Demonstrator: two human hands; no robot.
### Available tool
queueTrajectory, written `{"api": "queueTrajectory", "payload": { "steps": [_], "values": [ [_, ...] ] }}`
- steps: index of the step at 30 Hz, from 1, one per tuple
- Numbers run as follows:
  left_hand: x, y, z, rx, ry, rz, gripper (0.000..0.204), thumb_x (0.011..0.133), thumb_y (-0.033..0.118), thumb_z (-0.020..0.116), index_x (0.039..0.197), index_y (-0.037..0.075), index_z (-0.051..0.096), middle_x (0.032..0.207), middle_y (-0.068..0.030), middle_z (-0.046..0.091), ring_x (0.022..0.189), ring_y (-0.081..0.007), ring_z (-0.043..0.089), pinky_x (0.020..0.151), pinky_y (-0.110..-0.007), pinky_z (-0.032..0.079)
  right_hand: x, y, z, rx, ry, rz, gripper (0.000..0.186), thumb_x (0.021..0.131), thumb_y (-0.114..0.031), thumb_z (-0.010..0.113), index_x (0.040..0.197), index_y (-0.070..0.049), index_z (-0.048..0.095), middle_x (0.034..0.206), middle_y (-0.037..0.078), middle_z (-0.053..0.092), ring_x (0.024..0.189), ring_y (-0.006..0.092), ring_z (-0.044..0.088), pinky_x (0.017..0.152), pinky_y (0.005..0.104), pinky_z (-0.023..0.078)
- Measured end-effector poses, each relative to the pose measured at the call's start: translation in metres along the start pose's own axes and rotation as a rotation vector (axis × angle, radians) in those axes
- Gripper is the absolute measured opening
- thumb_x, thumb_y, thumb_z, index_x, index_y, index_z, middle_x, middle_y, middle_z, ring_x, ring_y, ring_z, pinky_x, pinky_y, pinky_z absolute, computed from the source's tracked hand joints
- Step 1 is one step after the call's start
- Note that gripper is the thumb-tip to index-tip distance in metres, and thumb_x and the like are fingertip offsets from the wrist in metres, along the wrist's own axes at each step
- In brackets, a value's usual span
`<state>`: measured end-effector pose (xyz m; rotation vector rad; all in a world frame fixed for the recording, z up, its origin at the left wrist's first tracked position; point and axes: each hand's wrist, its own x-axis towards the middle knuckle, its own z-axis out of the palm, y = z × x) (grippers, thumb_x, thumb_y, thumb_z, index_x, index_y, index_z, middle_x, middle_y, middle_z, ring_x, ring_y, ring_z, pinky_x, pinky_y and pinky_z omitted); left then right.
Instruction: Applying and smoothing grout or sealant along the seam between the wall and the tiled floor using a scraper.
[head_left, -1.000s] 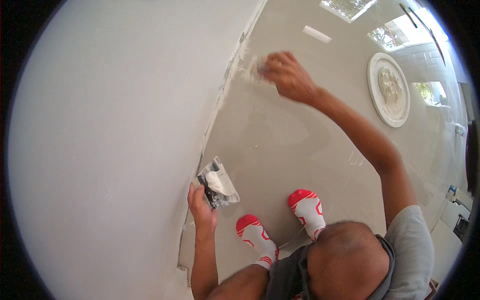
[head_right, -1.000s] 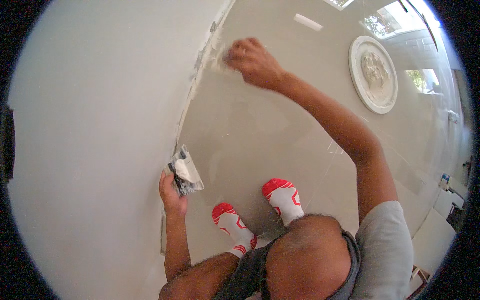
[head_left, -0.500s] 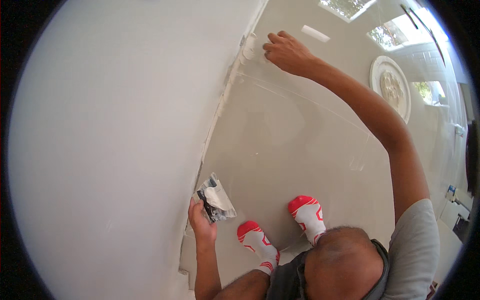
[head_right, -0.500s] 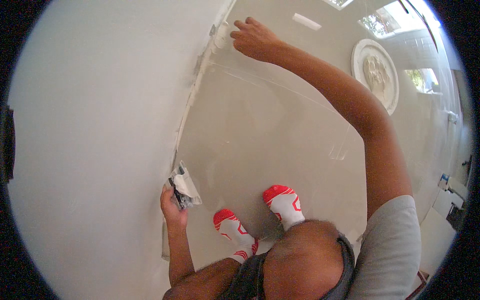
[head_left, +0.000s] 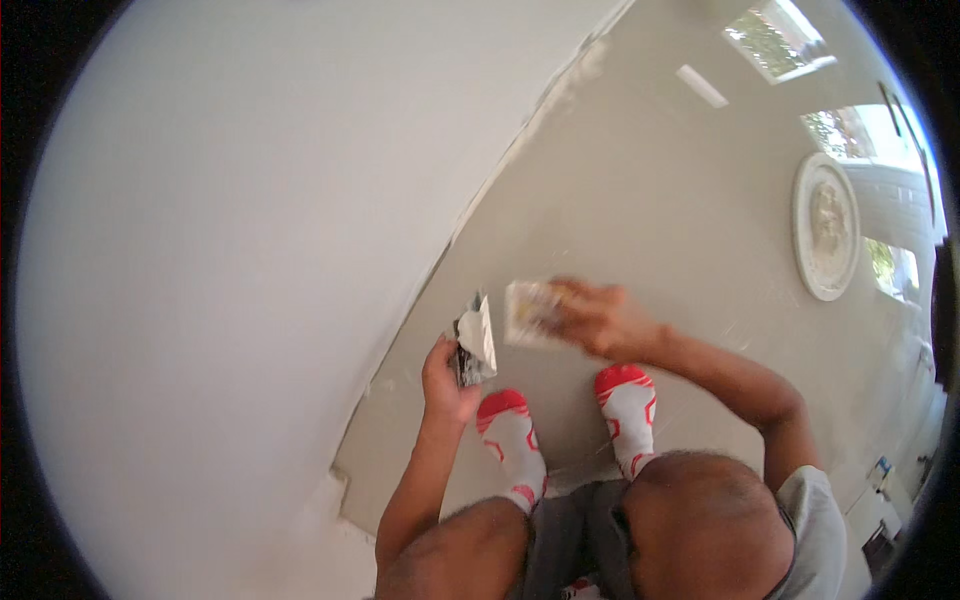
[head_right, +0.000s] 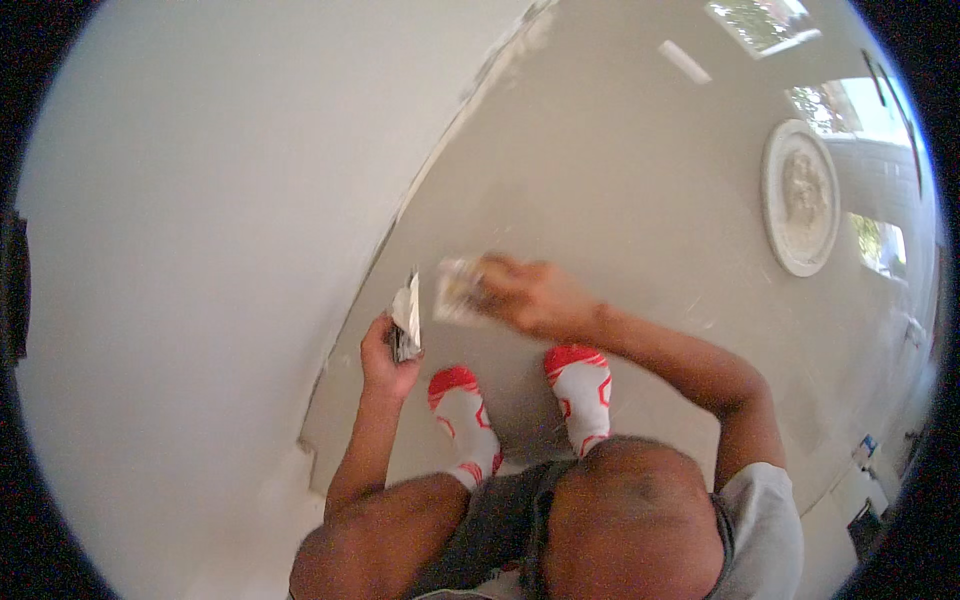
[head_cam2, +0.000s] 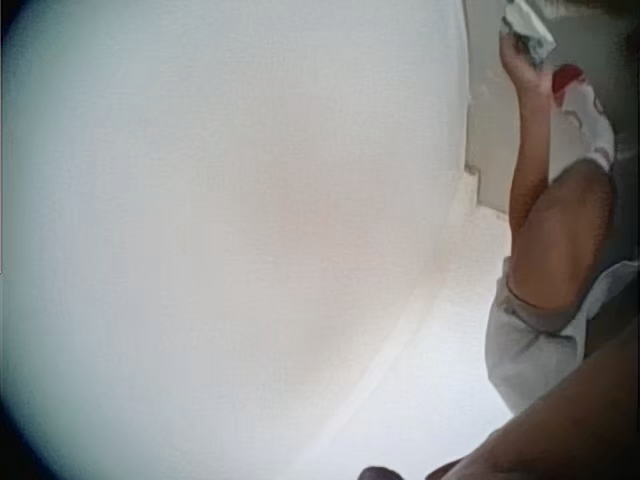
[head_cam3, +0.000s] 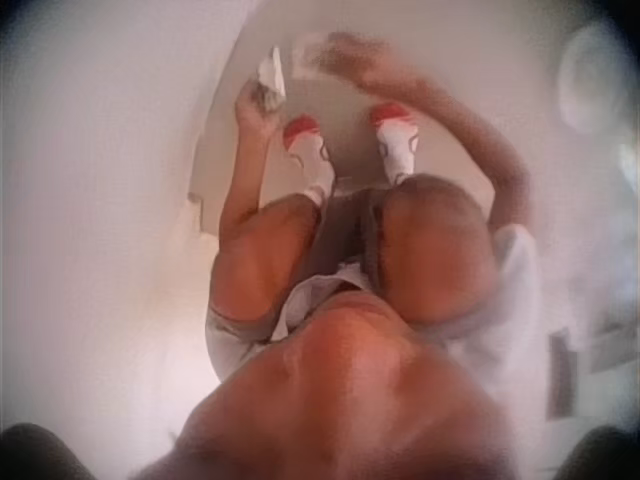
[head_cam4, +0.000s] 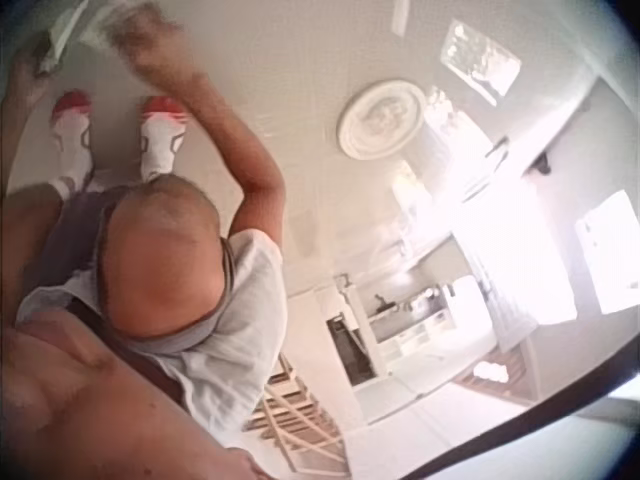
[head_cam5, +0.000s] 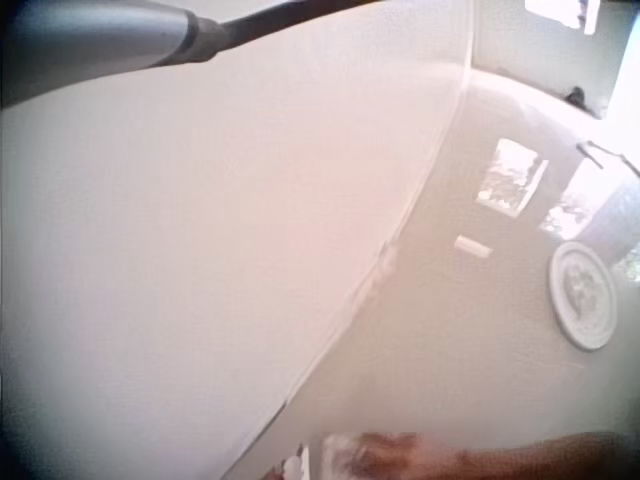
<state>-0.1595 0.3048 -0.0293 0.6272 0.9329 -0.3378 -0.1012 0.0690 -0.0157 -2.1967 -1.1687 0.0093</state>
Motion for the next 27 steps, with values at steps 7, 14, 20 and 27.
{"api": "queueTrajectory", "payload": {
  "steps": [7,14,20,27],
  "values": [
    [-0.019,0.028,0.003,0.438,0.075,0.226,0.023,0.081,0.009,0.040,0.101,-0.001,0.048,0.091,-0.0054,0.054,0.085,-0.0128,0.051,0.078,-0.026,0.041,0.029,-0.007,-0.032,-0.056,-0.025,0.074,0.040,0.061,0.001,0.054,0.099,-0.009,0.056,0.092,0.009,0.055,0.091,0.0262,0.050,0.075,0.0342,0.046],
    [-0.019,0.029,-0.014,0.459,-0.076,0.321,0.023,0.082,0.011,0.041,0.100,-0.001,0.047,0.092,-0.0054,0.054,0.085,-0.0115,0.050,0.078,-0.025,0.039,0.063,-0.037,-0.005,0.056,-0.056,-0.125,0.027,0.060,-0.001,0.055,0.086,-0.007,0.059,0.088,0.007,0.056,0.093,0.0240,0.048,0.082,0.0366,0.039],
    [-0.031,0.029,-0.089,0.142,0.186,0.322,0.025,0.079,0.011,0.042,0.101,0.000,0.046,0.098,-0.0083,0.053,0.093,-0.0183,0.052,0.082,-0.031,0.041,0.062,-0.030,0.027,-0.038,-0.215,-0.053,0.029,0.061,-0.005,0.056,0.090,-0.007,0.058,0.092,0.006,0.053,0.092,0.0218,0.046,0.081,0.0349,0.035],
    [-0.044,0.033,-0.134,0.170,0.153,0.315,0.030,0.080,0.015,0.040,0.107,0.001,0.044,0.100,-0.0088,0.053,0.094,-0.0216,0.052,0.082,-0.037,0.041,0.070,-0.002,0.105,-0.312,0.137,0.122,0.031,0.064,-0.010,0.055,0.094,-0.006,0.057,0.101,0.005,0.049,0.099,0.0225,0.042,0.083,0.0410,0.032]
  ]
}}
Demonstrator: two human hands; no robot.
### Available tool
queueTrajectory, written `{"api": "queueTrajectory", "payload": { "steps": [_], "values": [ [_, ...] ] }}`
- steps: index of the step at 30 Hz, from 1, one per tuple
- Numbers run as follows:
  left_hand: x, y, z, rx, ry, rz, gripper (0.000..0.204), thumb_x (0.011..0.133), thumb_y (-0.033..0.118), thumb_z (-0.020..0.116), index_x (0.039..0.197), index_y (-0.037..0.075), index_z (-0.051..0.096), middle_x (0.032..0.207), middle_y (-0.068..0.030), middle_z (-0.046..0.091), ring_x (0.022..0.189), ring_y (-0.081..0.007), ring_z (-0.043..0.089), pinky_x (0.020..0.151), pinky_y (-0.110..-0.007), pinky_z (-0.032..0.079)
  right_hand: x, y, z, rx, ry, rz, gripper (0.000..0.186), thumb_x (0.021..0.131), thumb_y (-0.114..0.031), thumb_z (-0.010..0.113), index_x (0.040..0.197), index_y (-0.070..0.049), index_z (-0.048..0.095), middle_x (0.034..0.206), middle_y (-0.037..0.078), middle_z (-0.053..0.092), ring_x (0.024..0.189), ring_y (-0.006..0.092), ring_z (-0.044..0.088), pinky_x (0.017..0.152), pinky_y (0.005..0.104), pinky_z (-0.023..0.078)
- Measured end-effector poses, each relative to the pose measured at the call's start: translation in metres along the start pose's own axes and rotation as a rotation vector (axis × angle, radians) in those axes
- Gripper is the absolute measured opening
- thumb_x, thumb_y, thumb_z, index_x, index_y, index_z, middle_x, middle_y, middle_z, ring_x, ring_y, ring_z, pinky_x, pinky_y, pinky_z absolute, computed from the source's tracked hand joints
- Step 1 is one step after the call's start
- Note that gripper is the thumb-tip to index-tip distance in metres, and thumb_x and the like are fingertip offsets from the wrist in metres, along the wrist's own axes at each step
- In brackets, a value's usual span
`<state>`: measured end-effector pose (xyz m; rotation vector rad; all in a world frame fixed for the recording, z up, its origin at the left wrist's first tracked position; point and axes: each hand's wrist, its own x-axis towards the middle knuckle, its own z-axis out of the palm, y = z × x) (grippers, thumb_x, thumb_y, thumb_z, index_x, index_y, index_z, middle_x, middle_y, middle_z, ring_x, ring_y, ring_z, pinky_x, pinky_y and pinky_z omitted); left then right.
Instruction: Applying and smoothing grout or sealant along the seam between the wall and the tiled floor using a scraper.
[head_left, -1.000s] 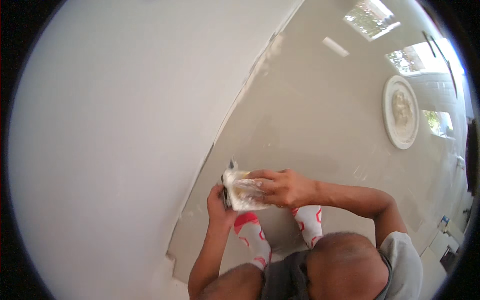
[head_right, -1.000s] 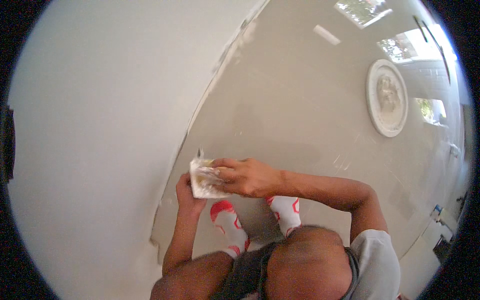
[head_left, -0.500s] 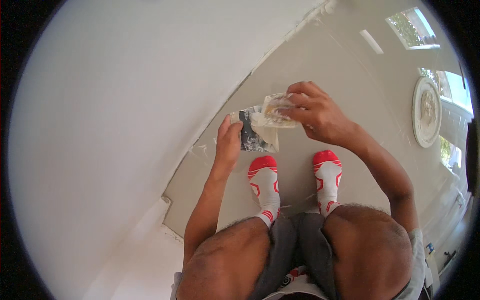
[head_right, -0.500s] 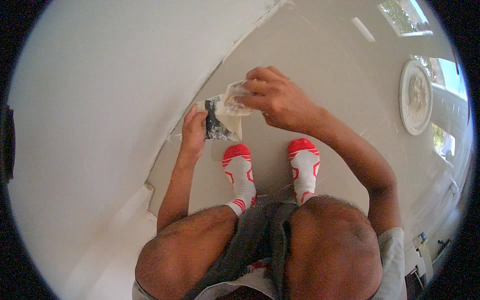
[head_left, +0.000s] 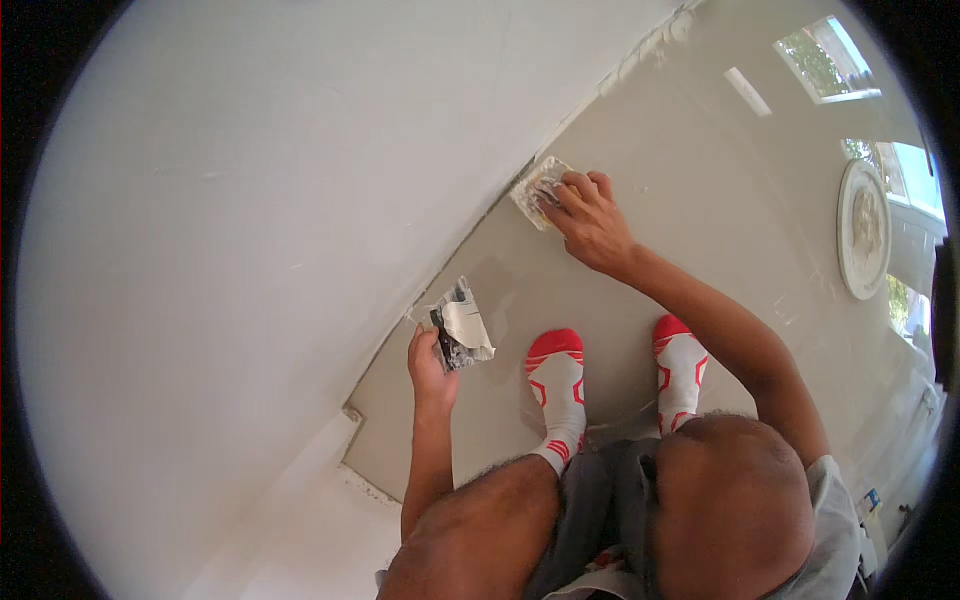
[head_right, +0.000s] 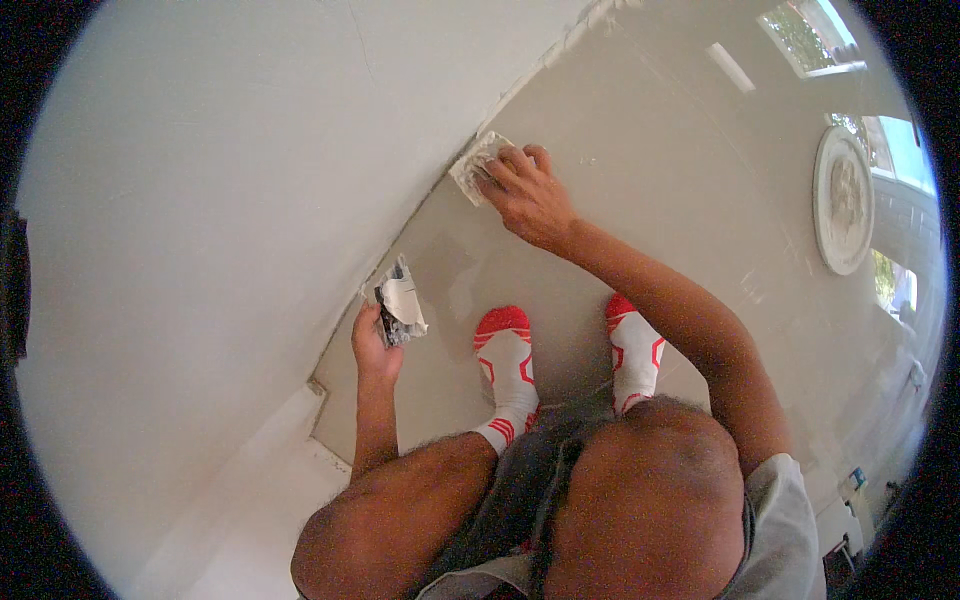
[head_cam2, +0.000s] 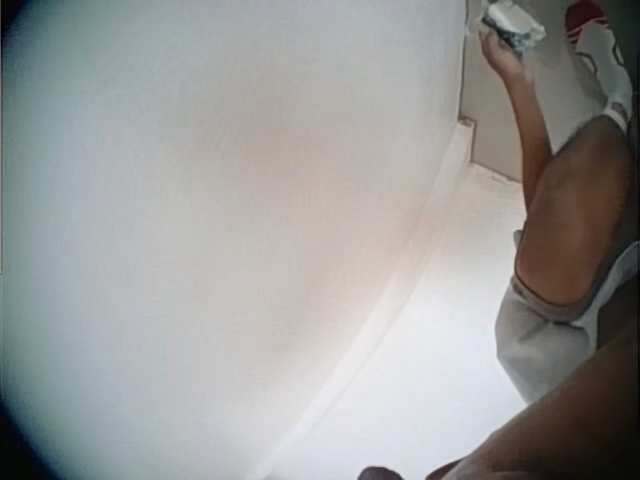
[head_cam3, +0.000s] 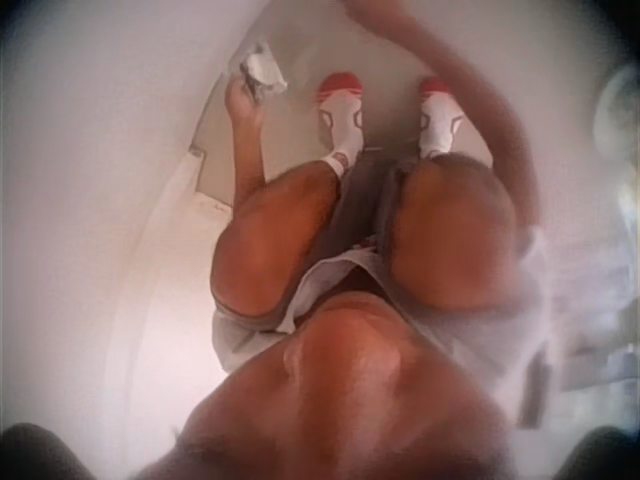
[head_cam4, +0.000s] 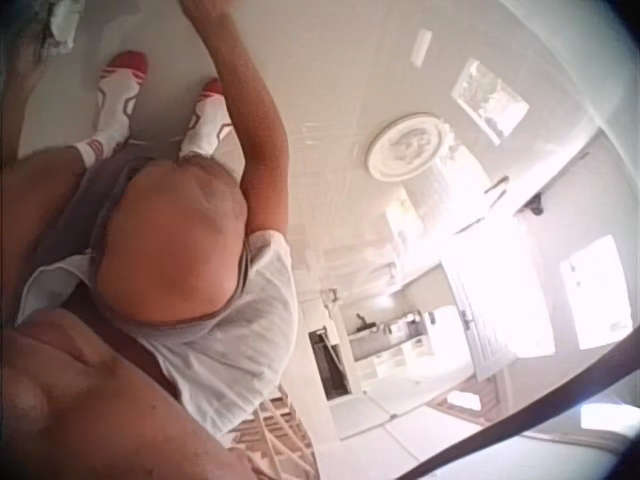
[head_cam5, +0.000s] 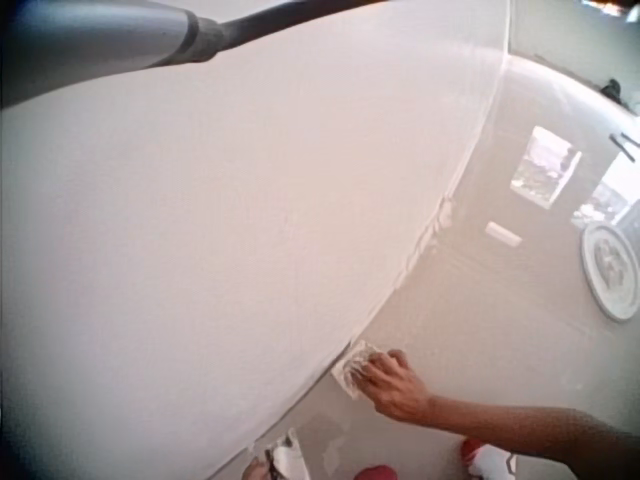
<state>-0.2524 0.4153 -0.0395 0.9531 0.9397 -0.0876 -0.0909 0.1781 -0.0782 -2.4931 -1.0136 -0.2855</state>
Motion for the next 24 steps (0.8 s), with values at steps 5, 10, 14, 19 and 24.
{"api": "queueTrajectory", "payload": {
  "steps": [5,10,14,19,24],
  "values": [
    [0.002,-0.003,0.000,-0.045,0.015,-0.038,0.034,0.080,0.015,0.040,0.111,0.001,0.041,0.100,-0.0090,0.053,0.094,-0.0209,0.052,0.082,-0.036,0.041,0.006,0.001,0.016,-0.090,-0.076,-0.062,0.025,0.066,-0.014,0.054,0.089,-0.008,0.059,0.099,0.004,0.049,0.098,0.0218,0.042,0.082,0.0392,0.033],
    [-0.002,0.007,0.007,-0.049,-0.051,-0.046,0.032,0.078,0.012,0.041,0.107,-0.001,0.042,0.099,-0.0070,0.052,0.094,-0.0196,0.051,0.084,-0.033,0.041,0.030,-0.016,-0.017,-0.205,-0.559,-0.042,0.017,0.069,-0.014,0.052,0.083,-0.008,0.060,0.093,0.003,0.049,0.095,0.0201,0.043,0.081,0.0382,0.035],
    [0.002,-0.003,0.004,-0.043,0.033,-0.054,0.036,0.079,0.014,0.041,0.111,-0.001,0.039,0.101,-0.0085,0.052,0.095,-0.0208,0.051,0.084,-0.034,0.041,0.020,-0.020,0.000,-0.064,-0.066,-0.092,0.014,0.070,-0.017,0.053,0.075,-0.008,0.061,0.088,0.002,0.050,0.091,0.0193,0.043,0.079,0.0380,0.035],
    [-0.001,-0.005,0.010,-0.061,0.029,-0.062,0.037,0.078,0.015,0.042,0.112,0.000,0.040,0.101,-0.0088,0.052,0.095,-0.0218,0.051,0.084,-0.036,0.041,0.009,-0.033,0.026,-0.080,-0.042,-0.121,0.018,0.067,-0.017,0.055,0.082,-0.008,0.061,0.087,0.003,0.050,0.089,0.0196,0.044,0.077,0.0388,0.037],
    [0.003,-0.021,-0.006,-0.108,0.060,-0.097,0.029,0.079,0.018,0.042,0.102,0.001,0.047,0.096,-0.0088,0.054,0.089,-0.0222,0.053,0.081,-0.037,0.042,0.027,-0.056,-0.030,0.213,-0.415,0.016,0.025,0.064,-0.012,0.059,0.088,-0.008,0.060,0.089,0.005,0.051,0.089,0.0226,0.047,0.072,0.0370,0.041]
  ]
}}
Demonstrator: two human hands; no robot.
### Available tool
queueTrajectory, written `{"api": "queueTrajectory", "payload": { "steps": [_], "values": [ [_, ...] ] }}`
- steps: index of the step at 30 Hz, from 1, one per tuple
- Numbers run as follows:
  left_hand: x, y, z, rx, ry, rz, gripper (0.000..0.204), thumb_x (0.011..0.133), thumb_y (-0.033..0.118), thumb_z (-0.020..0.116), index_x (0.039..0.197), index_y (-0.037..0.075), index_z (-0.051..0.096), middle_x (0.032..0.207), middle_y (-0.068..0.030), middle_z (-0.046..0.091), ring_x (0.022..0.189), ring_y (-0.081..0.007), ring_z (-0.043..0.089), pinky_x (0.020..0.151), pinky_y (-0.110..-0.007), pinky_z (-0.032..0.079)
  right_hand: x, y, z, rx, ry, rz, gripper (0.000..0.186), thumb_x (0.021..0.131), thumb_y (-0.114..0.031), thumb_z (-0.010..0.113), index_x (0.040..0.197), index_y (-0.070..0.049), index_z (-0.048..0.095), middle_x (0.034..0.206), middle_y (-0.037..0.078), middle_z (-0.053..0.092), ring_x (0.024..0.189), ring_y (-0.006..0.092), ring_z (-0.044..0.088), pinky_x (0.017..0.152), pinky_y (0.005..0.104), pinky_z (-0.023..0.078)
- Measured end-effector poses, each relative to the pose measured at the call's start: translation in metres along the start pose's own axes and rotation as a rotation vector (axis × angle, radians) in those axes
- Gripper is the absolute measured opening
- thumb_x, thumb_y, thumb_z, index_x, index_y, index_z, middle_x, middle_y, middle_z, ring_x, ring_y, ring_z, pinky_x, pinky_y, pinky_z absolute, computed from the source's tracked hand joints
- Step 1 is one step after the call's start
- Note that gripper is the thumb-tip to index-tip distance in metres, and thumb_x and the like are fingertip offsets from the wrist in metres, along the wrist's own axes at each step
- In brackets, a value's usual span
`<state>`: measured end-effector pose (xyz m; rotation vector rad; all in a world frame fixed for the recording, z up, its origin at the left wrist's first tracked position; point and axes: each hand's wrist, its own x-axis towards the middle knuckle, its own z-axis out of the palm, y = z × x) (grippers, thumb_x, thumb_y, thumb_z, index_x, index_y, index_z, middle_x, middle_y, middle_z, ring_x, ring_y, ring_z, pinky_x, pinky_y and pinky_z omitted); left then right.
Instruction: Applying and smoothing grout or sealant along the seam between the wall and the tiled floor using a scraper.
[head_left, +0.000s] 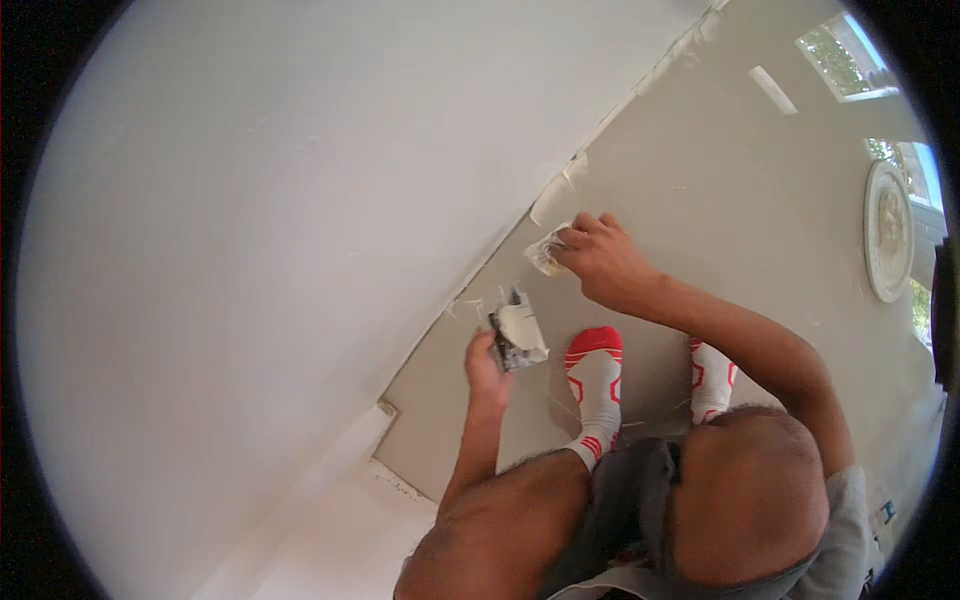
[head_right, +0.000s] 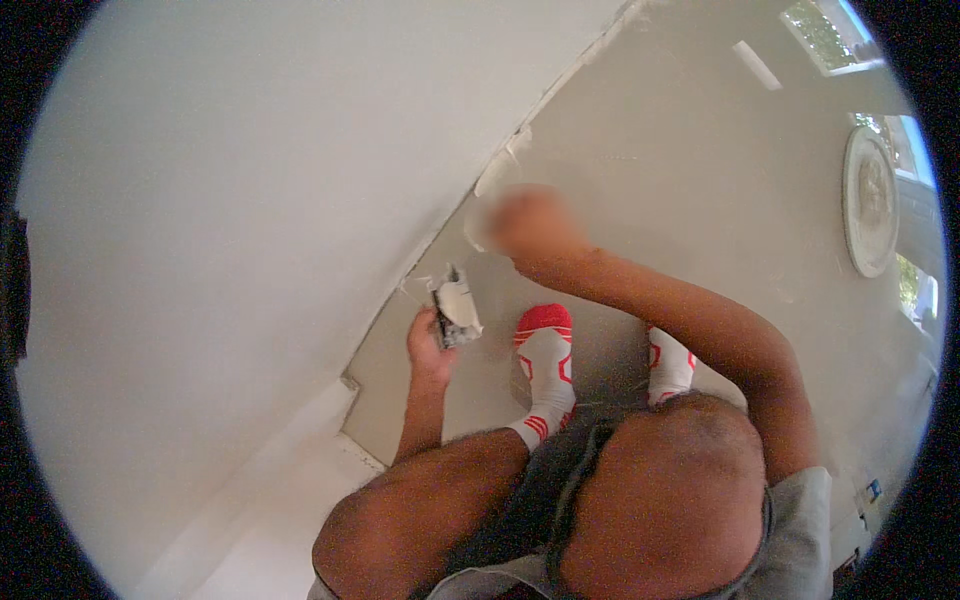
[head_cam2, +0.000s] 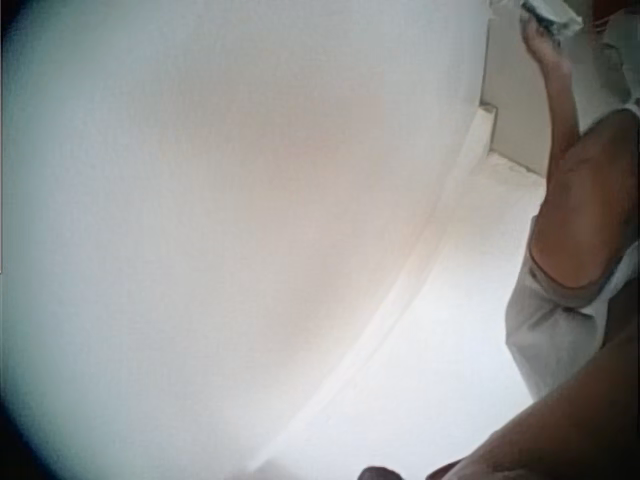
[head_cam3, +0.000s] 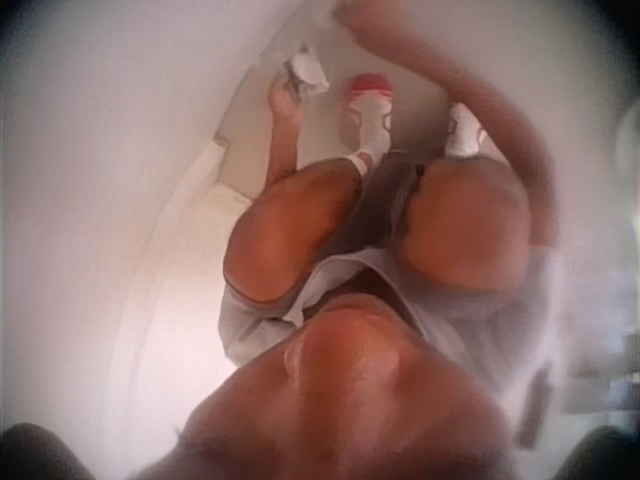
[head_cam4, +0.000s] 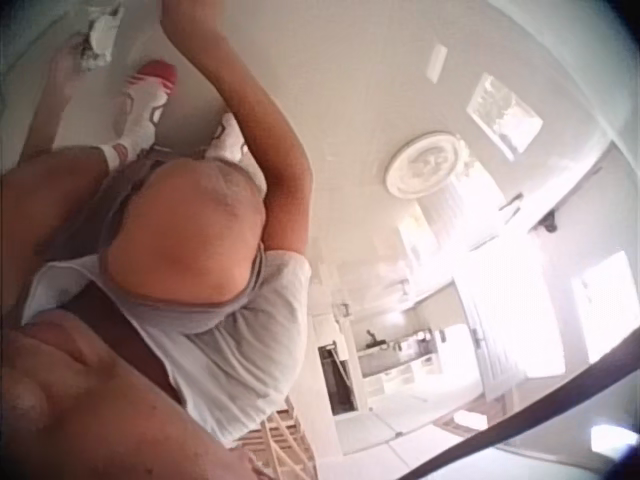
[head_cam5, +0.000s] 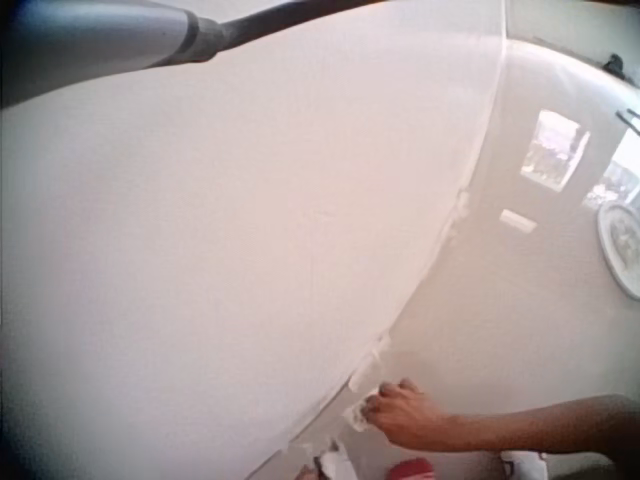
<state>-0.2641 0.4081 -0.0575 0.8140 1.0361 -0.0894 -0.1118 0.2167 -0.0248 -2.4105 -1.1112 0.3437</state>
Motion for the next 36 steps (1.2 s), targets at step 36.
{"api": "queueTrajectory", "payload": {
  "steps": [36],
  "values": [
    [-0.087,0.001,-0.029,0.070,-0.070,0.038,0.035,0.080,0.014,0.039,0.112,0.000,0.042,0.102,-0.0110,0.054,0.092,-0.0224,0.054,0.080,-0.035,0.044,-0.038,0.029,-0.141,0.240,-0.267,-0.305,0.034,0.061,0.006,0.051,0.095,0.001,0.054,0.090,0.013,0.055,0.089,0.0296,0.049,0.081,0.0387,0.040]
  ]
}}
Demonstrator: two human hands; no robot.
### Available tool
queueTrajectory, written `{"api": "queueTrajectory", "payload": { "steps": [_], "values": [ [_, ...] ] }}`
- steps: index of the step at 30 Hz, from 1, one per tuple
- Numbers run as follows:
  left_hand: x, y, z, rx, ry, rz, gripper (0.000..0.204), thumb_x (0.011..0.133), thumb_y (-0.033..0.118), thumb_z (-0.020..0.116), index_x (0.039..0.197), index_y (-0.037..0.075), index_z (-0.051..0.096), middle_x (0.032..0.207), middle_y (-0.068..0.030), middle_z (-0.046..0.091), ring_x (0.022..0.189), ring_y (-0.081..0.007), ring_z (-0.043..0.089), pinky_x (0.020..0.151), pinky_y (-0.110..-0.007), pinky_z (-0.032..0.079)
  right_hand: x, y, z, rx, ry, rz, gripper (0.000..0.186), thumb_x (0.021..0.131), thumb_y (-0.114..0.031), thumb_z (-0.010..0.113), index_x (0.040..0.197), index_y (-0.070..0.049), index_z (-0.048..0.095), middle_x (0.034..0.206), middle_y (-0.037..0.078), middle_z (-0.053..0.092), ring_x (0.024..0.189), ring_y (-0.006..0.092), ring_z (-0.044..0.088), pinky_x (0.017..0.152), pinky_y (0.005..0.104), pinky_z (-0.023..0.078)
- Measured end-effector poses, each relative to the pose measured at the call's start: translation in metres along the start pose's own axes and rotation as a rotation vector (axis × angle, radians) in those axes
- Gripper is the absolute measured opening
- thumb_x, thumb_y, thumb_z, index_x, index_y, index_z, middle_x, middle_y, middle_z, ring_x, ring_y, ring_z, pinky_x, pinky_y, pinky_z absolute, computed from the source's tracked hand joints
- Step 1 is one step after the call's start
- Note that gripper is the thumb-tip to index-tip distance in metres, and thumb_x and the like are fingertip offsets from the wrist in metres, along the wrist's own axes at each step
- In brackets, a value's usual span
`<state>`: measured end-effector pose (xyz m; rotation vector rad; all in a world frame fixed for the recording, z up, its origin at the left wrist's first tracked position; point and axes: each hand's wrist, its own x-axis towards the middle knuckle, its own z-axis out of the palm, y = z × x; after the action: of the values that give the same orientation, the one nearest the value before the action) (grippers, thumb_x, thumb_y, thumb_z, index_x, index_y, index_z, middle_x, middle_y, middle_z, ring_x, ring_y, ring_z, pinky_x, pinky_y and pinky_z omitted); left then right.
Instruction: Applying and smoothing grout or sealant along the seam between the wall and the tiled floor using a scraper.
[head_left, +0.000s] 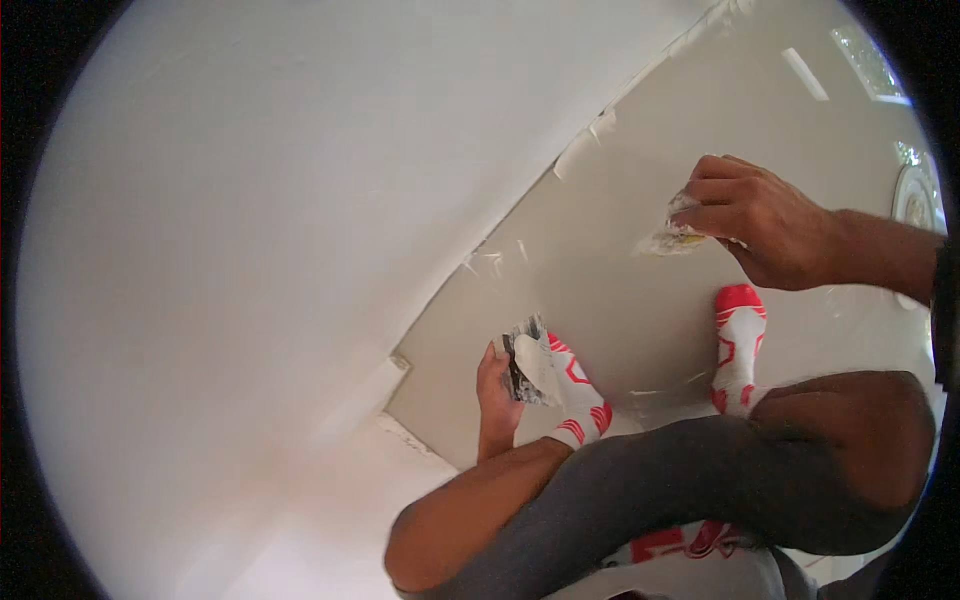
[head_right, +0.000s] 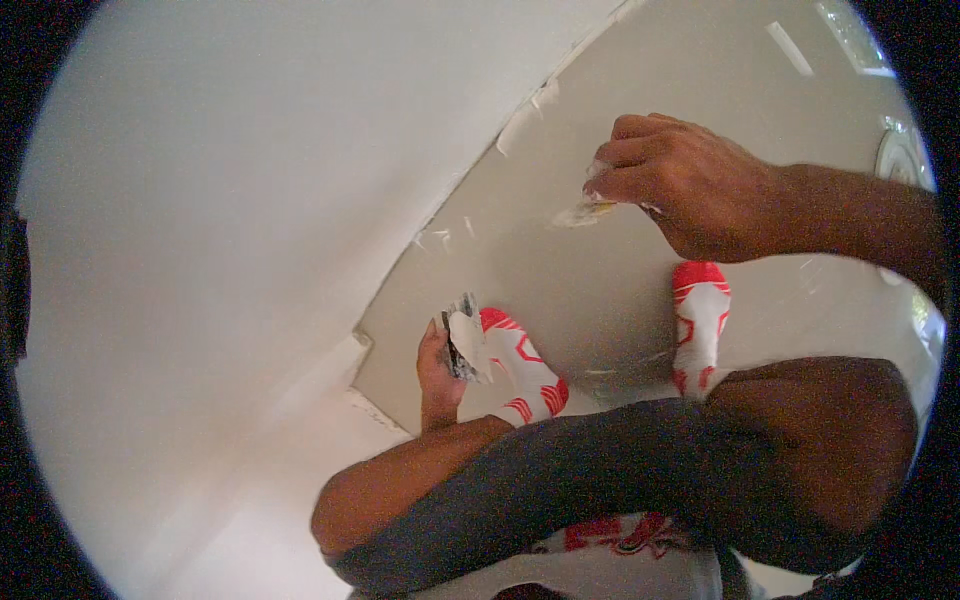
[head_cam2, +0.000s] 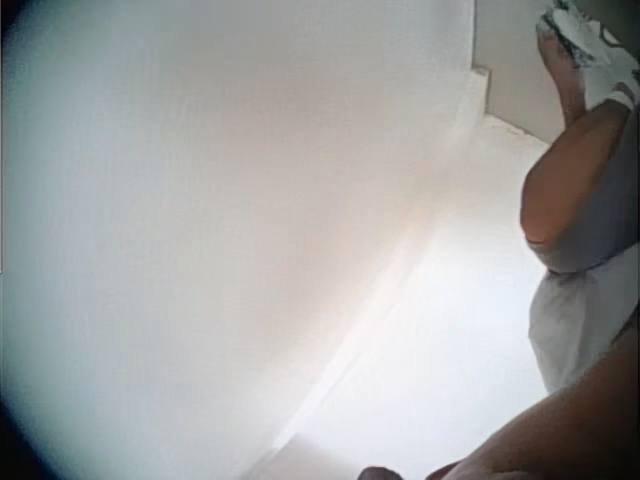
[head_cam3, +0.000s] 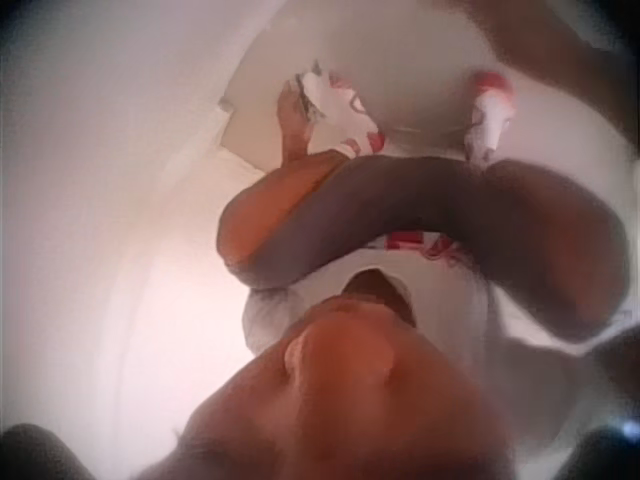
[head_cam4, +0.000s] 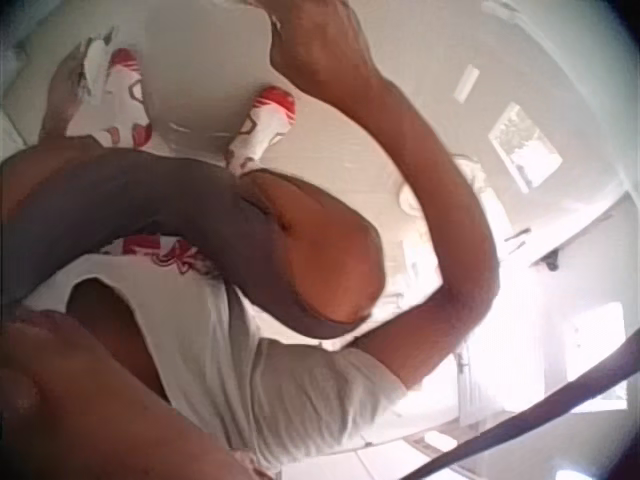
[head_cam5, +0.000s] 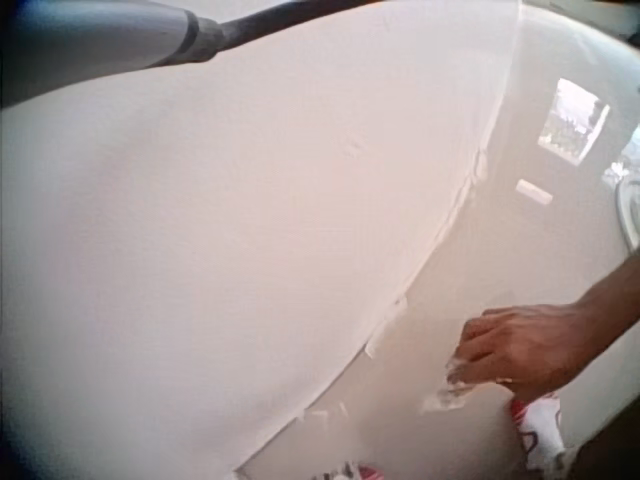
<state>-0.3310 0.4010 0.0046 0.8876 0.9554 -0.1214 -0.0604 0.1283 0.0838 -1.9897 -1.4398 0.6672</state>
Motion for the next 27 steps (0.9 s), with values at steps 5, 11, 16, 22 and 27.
{"api": "queueTrajectory", "payload": {
  "steps": [5,11,16,22,27],
  "values": [
    [0.012,0.001,-0.037,-0.106,0.003,0.101,0.034,0.081,0.016,0.039,0.112,0.003,0.044,0.104,-0.0089,0.053,0.097,-0.0214,0.051,0.084,-0.034,0.041,0.055,0.000,0.077,-0.128,0.064,-0.063,0.034,0.060,-0.003,0.053,0.095,-0.002,0.056,0.089,0.011,0.054,0.091,0.0261,0.048,0.080,0.0383,0.038],
    [0.023,0.011,-0.089,-0.088,0.164,0.150,0.035,0.081,0.018,0.039,0.113,0.004,0.044,0.106,-0.0087,0.053,0.099,-0.0218,0.050,0.086,-0.035,0.039,0.135,-0.031,0.217,-0.236,0.486,-0.063,0.029,0.065,-0.014,0.054,0.092,-0.004,0.058,0.091,0.006,0.051,0.094,0.0221,0.044,0.082,0.0379,0.036],
    [0.034,0.018,-0.101,-0.117,0.156,0.136,0.035,0.081,0.020,0.040,0.111,0.003,0.047,0.103,-0.0080,0.054,0.095,-0.0218,0.052,0.082,-0.034,0.040,0.164,-0.037,0.270,-0.298,0.604,0.062,0.028,0.067,-0.017,0.052,0.091,-0.005,0.059,0.097,0.006,0.050,0.097,0.0220,0.043,0.085,0.0398,0.035],
    [0.036,0.019,-0.105,-0.139,0.238,0.079,0.032,0.080,0.020,0.042,0.106,0.004,0.050,0.099,-0.0066,0.055,0.092,-0.0208,0.052,0.080,-0.034,0.041,0.181,-0.034,0.294,-0.329,0.479,0.101,0.016,0.063,-0.020,0.055,0.069,-0.008,0.063,0.097,0.004,0.050,0.097,0.0205,0.042,0.085,0.0388,0.034],
    [0.040,0.029,-0.107,-0.099,0.195,0.082,0.032,0.079,0.021,0.043,0.104,0.004,0.051,0.099,-0.0064,0.056,0.091,-0.0202,0.053,0.079,-0.034,0.041,0.189,-0.056,0.273,-0.362,0.296,0.228,0.012,0.061,-0.021,0.057,0.063,-0.011,0.063,0.094,0.002,0.050,0.094,0.0194,0.042,0.084,0.0382,0.034]
  ]
}}
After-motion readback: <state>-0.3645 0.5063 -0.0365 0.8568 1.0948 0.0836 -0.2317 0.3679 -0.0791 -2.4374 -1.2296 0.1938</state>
